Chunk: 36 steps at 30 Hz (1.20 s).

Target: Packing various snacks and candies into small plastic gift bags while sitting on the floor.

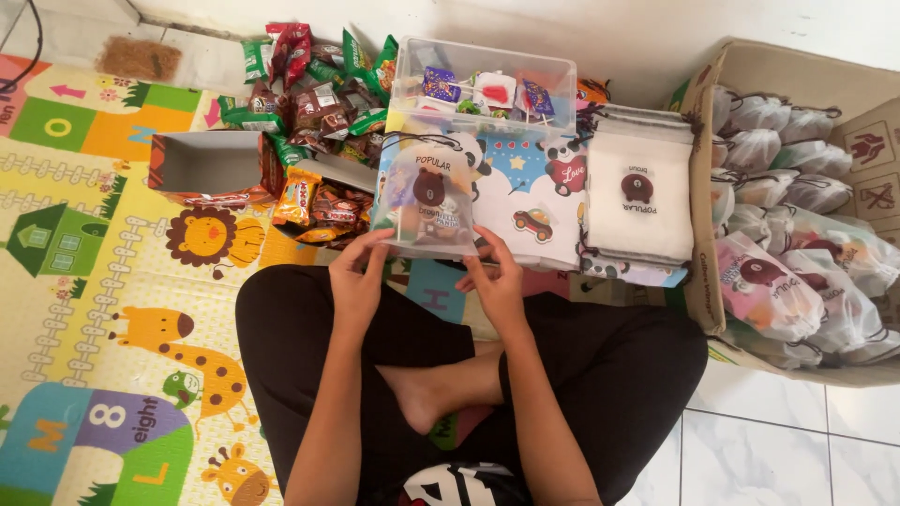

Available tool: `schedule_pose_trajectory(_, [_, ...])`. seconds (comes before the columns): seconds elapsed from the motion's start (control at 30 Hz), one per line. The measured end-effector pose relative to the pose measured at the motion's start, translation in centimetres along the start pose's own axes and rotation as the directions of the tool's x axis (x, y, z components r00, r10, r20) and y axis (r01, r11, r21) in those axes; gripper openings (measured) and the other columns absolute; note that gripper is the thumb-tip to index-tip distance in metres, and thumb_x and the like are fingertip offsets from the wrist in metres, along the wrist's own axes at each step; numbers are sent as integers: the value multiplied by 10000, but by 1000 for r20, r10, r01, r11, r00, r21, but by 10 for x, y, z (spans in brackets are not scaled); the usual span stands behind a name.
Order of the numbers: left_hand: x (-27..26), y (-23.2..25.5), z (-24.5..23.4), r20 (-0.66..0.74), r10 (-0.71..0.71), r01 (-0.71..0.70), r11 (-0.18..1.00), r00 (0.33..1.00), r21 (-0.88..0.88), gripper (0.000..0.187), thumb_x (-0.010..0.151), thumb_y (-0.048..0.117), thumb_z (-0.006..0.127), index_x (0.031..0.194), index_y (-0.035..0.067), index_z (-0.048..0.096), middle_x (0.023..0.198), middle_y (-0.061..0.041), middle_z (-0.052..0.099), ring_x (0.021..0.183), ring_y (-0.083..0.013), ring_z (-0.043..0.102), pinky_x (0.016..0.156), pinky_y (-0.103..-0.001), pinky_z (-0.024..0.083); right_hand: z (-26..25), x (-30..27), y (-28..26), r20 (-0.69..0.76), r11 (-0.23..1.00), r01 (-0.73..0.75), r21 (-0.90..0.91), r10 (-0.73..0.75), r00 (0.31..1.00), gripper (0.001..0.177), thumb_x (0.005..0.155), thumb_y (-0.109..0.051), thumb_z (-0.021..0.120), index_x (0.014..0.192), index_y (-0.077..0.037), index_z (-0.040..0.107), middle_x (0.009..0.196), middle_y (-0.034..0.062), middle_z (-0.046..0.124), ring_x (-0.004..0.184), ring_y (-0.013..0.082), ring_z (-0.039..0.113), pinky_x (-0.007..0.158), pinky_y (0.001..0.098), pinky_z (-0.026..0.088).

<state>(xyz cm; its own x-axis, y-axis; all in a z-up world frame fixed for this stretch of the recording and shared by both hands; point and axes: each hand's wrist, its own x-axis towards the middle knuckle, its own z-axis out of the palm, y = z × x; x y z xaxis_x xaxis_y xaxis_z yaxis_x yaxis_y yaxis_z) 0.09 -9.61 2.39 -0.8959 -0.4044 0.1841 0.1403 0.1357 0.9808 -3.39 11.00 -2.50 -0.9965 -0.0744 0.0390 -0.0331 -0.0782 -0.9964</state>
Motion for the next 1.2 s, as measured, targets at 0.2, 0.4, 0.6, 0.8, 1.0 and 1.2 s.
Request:
schedule_pose_trajectory(0.2, [-5, -4, 5, -19, -46, 46, 999, 999, -11, 210, 978, -39, 649, 1087, 62, 797, 801, -134, 762, 774, -185, 712, 883, -428, 574, 2, 5, 28, -85, 978, -50, 202, 68, 994, 297, 1001, -8, 584, 1296, 13, 606, 780, 185, 636, 564, 380, 732, 511, 436, 669])
schedule_pose_trajectory(0.4, [-9, -3, 9, -132, -30, 28, 999, 991, -17, 190, 972, -73, 652, 1004, 35, 804, 713, -133, 747, 651, -165, 694, 724, -362, 581, 15, -4, 23, -321, 927, -62, 369, 190, 928, 82, 934, 50, 595, 898, -7, 642, 622, 185, 620, 553, 367, 728, 536, 446, 654])
schedule_pose_trajectory(0.6, [-4, -15, 12, -225, -53, 42, 998, 973, -53, 174, 988, -69, 631, 927, 3, 777, 713, -142, 733, 625, -161, 674, 690, -360, 594, 33, -19, 23, -371, 949, -2, 315, 126, 920, 57, 943, 39, 587, 900, 13, 614, 614, 174, 611, 522, 350, 716, 504, 442, 641])
schedule_pose_trajectory(0.8, [-4, -28, 10, -161, -109, 91, 989, 981, -115, 137, 986, -46, 638, 924, -13, 756, 732, -163, 715, 607, -171, 664, 551, -306, 598, 23, -12, 25, -185, 975, 58, 215, -18, 983, 94, 996, 12, 591, 1084, 35, 612, 837, 314, 734, 592, 346, 748, 531, 415, 646])
schedule_pose_trajectory(1.0, [-2, -23, 17, -276, -69, 47, 995, 959, -88, 179, 985, -74, 604, 870, -15, 729, 710, -152, 707, 579, -153, 634, 521, -287, 581, 36, -20, 25, -316, 954, 105, 281, -11, 949, 141, 976, 69, 527, 871, 16, 605, 710, 290, 709, 533, 361, 730, 491, 440, 637])
schedule_pose_trajectory(1.2, [4, -2, 3, -272, -271, 215, 952, 924, -217, 366, 1079, 146, 487, 1361, -75, 562, 981, -280, 700, 726, -297, 729, 633, -405, 671, 19, -26, 33, -250, 919, -270, 288, 344, 905, 420, 1048, -403, 440, 1172, -9, 516, 896, 361, 717, 648, 427, 739, 581, 491, 636])
